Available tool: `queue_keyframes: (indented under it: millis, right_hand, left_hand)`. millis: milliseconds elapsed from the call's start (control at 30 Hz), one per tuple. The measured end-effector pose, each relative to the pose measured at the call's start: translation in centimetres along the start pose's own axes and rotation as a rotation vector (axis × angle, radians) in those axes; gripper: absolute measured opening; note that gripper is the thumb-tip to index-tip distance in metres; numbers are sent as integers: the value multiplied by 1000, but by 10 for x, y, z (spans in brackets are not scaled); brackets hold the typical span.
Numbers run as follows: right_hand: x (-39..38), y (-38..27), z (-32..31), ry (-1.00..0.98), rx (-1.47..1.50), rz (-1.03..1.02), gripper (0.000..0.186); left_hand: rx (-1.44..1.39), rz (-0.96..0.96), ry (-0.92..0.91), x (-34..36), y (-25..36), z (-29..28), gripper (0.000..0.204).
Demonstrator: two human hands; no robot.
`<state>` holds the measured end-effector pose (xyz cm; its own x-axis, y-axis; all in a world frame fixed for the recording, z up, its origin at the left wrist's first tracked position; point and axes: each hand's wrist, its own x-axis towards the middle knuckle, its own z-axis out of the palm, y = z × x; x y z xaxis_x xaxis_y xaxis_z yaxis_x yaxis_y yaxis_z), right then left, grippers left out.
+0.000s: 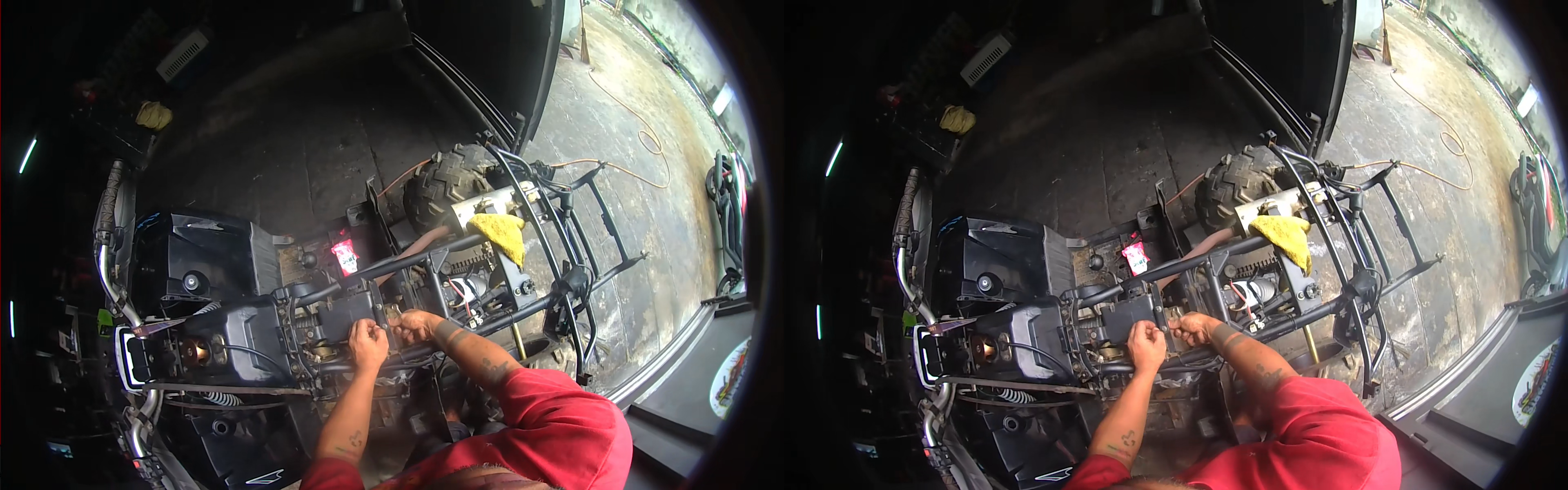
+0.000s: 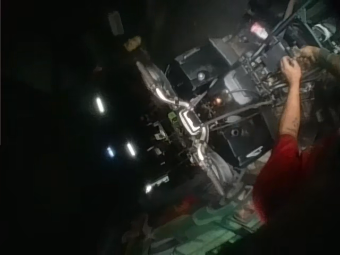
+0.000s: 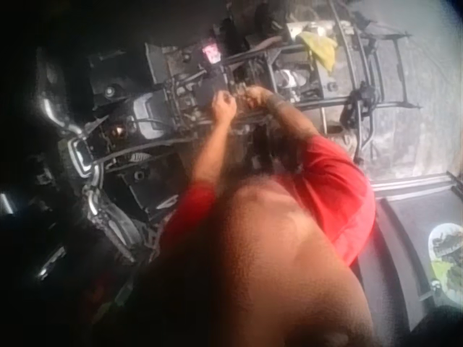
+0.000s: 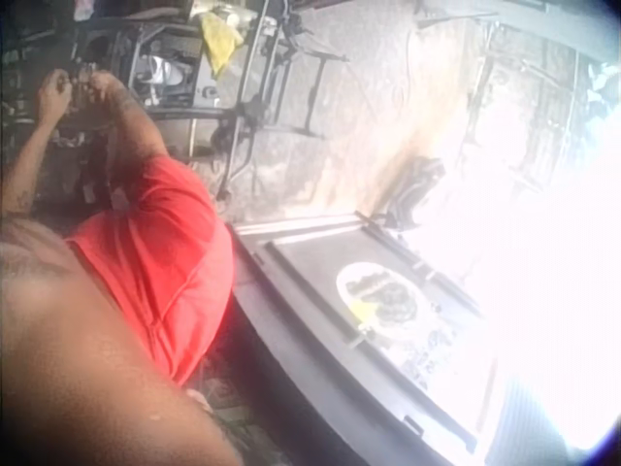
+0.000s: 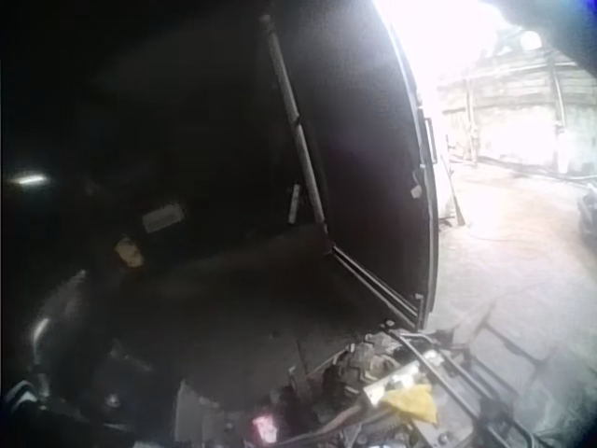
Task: Repairing internal components of an all-terrain vehicle in a service bay.
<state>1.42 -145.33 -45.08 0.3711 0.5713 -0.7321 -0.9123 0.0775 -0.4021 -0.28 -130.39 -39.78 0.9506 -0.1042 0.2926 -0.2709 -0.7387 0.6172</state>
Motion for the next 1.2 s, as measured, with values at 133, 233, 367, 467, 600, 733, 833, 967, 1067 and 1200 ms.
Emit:
queue_keyframes:
  millis: [133, 233, 367, 467, 600, 733, 833, 967, 1067, 1200]
  right_hand:
    - [0, 0, 0, -55, 62, 82, 37]
    - [-7, -1, 5, -53, 61, 10, 34]
    - [-21, 1, 8, -84, 186, -119, 26]
    - [-15, 2, 14, 4, 245, -162, 25]
    - [-2, 11, -1, -89, 305, -132, 30]
    - [-19, -4, 12, -35, 208, -22, 27]
    - [-18, -6, 12, -1, 186, -45, 24]
    - [12, 9, -14, -93, 275, -45, 21]
    - [6, 11, -6, -94, 280, -141, 16]
    - [4, 11, -2, -50, 309, -172, 9]
  left_hand:
    - [-43, -35, -1, -1, 1, -2, 7]
    - [-65, -93, -41, -1, 3, -3, 7]
    - [-65, -78, -42, -2, -2, 1, 8]
    - [-55, -83, -46, -1, -4, 0, 9]
    - [-49, -81, -27, -1, -2, 2, 10]
    - [-49, -85, -12, -2, -5, 2, 10]
    - [-103, -101, -12, -1, -4, 2, 9]
    - [-75, -60, -9, -2, -6, 6, 10]
    - [-40, -41, -25, 0, 1, -1, 11]
    - [33, 51, -86, -2, 2, -5, 15]
